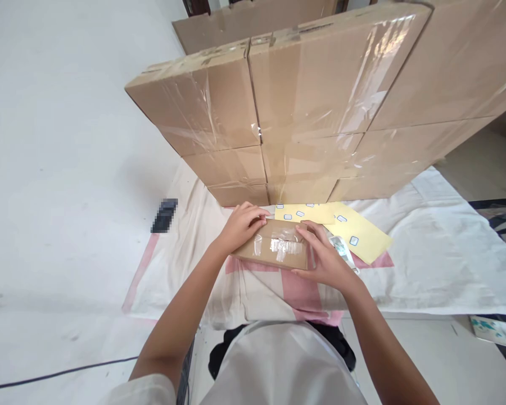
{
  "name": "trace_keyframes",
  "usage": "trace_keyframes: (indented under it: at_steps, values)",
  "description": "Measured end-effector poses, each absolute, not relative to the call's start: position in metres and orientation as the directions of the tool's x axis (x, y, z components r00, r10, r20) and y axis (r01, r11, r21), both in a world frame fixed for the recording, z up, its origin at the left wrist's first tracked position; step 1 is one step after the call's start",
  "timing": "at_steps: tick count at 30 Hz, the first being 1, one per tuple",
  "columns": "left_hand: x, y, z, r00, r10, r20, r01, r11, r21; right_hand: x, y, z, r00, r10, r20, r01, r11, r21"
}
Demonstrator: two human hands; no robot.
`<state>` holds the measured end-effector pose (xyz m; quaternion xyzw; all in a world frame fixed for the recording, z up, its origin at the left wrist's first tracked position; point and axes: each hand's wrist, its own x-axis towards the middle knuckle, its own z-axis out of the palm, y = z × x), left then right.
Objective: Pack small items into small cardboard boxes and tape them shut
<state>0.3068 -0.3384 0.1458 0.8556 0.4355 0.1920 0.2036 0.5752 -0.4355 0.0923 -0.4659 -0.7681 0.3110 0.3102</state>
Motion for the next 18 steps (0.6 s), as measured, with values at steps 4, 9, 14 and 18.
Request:
trace_keyframes:
  at_steps: [4, 9, 14, 18]
  values:
    - [0.306, -0.334, 0.143, 0.479, 0.870, 0.119, 0.724, -0.468, 0.507, 0.575, -0.436, 0.087, -0.385, 0.870, 0.308, 0.476, 0.473, -0.742]
    - [0.311, -0.336, 0.159, 0.497, 0.860, -0.121, 0.705, -0.318, 0.634, 0.582, -0.453, 0.089, -0.374, 0.835, 0.403, 0.431, 0.542, -0.722]
    - [0.311, -0.340, 0.169, 0.457, 0.887, -0.069, 0.556, -0.224, 0.801, 0.623, -0.500, 0.119, -0.287, 0.844, 0.453, 0.476, 0.536, -0.697]
    - [0.286, -0.342, 0.129, 0.233, 0.972, -0.027, 0.567, -0.113, 0.816, 0.693, -0.556, 0.135, 0.048, 0.793, 0.607, 0.725, 0.390, -0.568]
